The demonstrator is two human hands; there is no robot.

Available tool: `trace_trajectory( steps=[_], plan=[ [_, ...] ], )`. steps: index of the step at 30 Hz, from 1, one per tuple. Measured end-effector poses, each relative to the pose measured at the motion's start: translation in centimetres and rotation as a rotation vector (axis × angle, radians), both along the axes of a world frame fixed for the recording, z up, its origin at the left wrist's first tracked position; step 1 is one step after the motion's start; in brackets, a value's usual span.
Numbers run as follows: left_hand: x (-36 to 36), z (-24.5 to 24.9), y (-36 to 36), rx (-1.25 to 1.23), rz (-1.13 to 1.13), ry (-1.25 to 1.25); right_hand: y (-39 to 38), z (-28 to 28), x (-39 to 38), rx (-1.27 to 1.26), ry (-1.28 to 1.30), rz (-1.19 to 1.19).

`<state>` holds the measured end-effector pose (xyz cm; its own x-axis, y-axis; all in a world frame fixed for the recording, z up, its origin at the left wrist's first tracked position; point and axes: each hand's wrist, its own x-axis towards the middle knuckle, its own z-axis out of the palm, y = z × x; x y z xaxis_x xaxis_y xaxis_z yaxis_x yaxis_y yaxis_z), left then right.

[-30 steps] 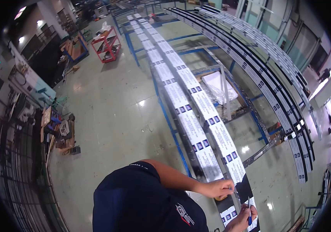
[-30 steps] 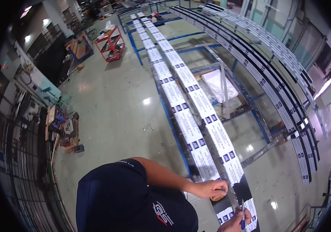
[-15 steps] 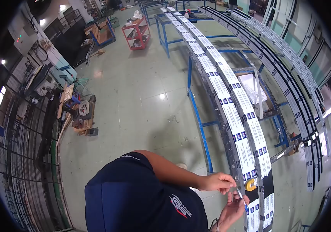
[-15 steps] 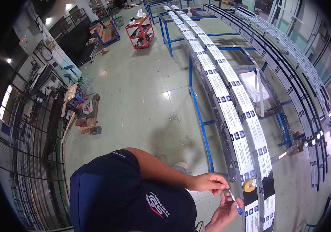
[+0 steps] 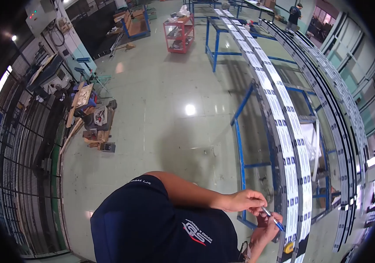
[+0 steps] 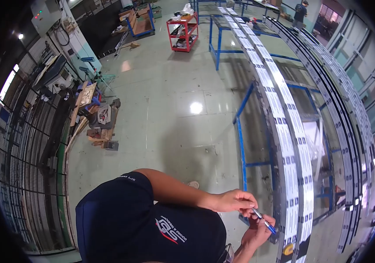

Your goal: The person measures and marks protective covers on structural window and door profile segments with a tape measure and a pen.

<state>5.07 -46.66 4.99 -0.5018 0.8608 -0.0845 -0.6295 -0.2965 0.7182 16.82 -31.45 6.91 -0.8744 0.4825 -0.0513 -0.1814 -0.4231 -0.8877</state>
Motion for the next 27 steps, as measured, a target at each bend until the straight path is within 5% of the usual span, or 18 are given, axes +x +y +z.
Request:
trace_trajectory(
  steps=[8, 11, 15, 21, 25, 27],
  plan=[
    [-12.1, 0.7, -13.6, -0.084, 0.149, 0.292, -10.2, -0.2, -14.6, 0.315, 0.068, 0.231],
    [-15.1, -0.3, -16.1, -0.08, 0.226, 0.165, -12.9, 0.0, -19.5, 0.39, 0.035, 0.38],
    [-20.2, -1.0, -19.0, -0.09, 0.286, 0.215, -15.2, -1.7, -26.7, 0.341, 0.038, 0.471],
    [-32.7, -1.4, -21.4, -0.309, 0.509, 0.639, -17.3, -3.4, -40.5, 0.281, 0.085, 0.561],
    [-42.9, -2.3, -22.9, -0.297, 0.626, 0.394, -19.3, -3.7, -53.5, -0.013, 0.002, 0.756],
    [-47.7, -1.4, -25.5, -0.383, 0.634, 0.435, -21.1, -4.0, -59.9, 0.122, -0.045, 0.775]
  ],
)
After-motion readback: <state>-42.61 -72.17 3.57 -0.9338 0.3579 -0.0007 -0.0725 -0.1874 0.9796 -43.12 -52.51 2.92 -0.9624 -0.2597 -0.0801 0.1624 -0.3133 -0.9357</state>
